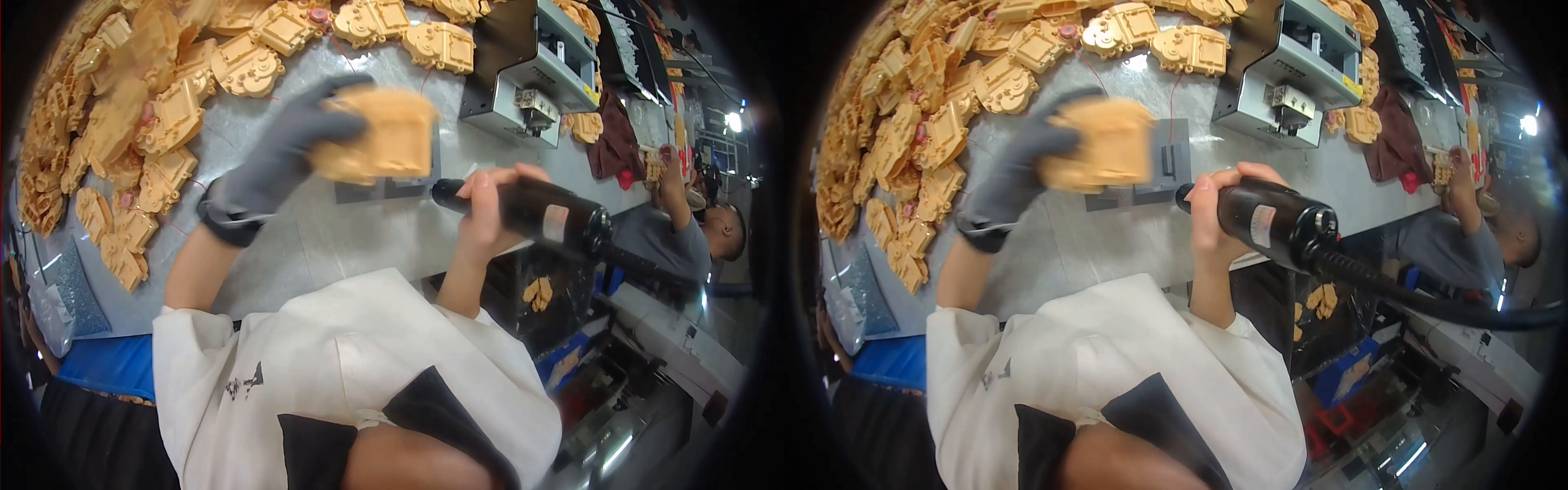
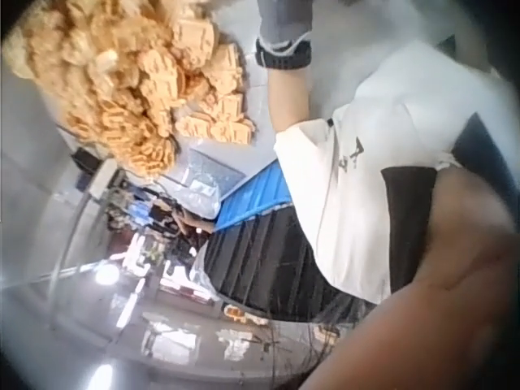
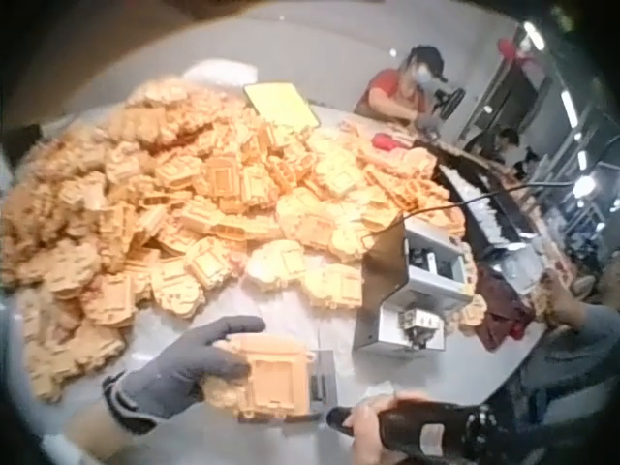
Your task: The person picks up plastic housing components, positions them onto a fixture, and fastens them by driving screws using an electric screwdriver.
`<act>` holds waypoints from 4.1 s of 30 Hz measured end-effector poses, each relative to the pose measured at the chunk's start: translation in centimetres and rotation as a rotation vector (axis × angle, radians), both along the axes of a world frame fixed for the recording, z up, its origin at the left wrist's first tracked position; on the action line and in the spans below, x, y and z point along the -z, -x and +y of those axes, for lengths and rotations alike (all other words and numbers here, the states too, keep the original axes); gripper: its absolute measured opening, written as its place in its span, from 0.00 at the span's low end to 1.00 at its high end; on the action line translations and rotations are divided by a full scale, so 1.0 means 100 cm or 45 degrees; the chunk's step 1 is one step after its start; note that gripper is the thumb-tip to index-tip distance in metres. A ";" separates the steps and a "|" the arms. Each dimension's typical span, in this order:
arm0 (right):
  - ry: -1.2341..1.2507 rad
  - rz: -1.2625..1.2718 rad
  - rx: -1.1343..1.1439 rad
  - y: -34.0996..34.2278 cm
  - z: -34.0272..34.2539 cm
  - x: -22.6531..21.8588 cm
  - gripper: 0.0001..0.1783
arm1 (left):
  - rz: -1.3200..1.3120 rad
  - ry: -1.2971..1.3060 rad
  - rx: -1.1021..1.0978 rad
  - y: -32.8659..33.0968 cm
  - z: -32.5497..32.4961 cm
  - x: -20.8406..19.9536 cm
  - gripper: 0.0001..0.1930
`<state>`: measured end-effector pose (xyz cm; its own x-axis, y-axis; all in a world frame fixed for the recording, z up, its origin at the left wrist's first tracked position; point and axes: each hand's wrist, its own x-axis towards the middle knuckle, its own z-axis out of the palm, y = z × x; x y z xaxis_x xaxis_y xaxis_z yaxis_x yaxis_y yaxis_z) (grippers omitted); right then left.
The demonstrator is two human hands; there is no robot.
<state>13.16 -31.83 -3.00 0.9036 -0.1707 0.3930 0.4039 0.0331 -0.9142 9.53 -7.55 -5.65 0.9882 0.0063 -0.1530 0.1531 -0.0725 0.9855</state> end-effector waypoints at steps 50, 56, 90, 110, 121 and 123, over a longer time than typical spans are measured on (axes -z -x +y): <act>0.104 -0.034 -0.054 -0.008 -0.002 0.002 0.24 | -0.413 -1.378 0.204 -0.006 -0.082 -0.011 0.44; 0.144 -0.065 -0.053 -0.009 -0.004 0.004 0.24 | -0.506 -0.977 -0.026 0.003 -0.053 -0.027 0.51; 0.142 -0.230 0.042 -0.088 -0.040 -0.056 0.19 | -0.459 -1.213 0.042 -0.007 -0.078 0.001 0.39; -0.109 -0.464 0.238 -0.119 -0.043 -0.056 0.20 | -0.534 -1.282 -0.128 0.032 -0.018 -0.025 0.33; -0.204 -0.468 0.212 -0.127 -0.046 -0.052 0.21 | -0.638 -1.407 0.054 0.015 -0.040 0.016 0.39; -0.020 -0.491 0.193 -0.131 -0.049 -0.051 0.19 | -0.727 -1.237 -0.053 0.016 -0.032 0.008 0.39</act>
<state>26.23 -36.72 2.10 0.6551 -0.2992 0.6938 0.7178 -0.0402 -0.6951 7.95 -10.79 -6.41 0.9080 -0.0891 0.4093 -0.2820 -0.8525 0.4400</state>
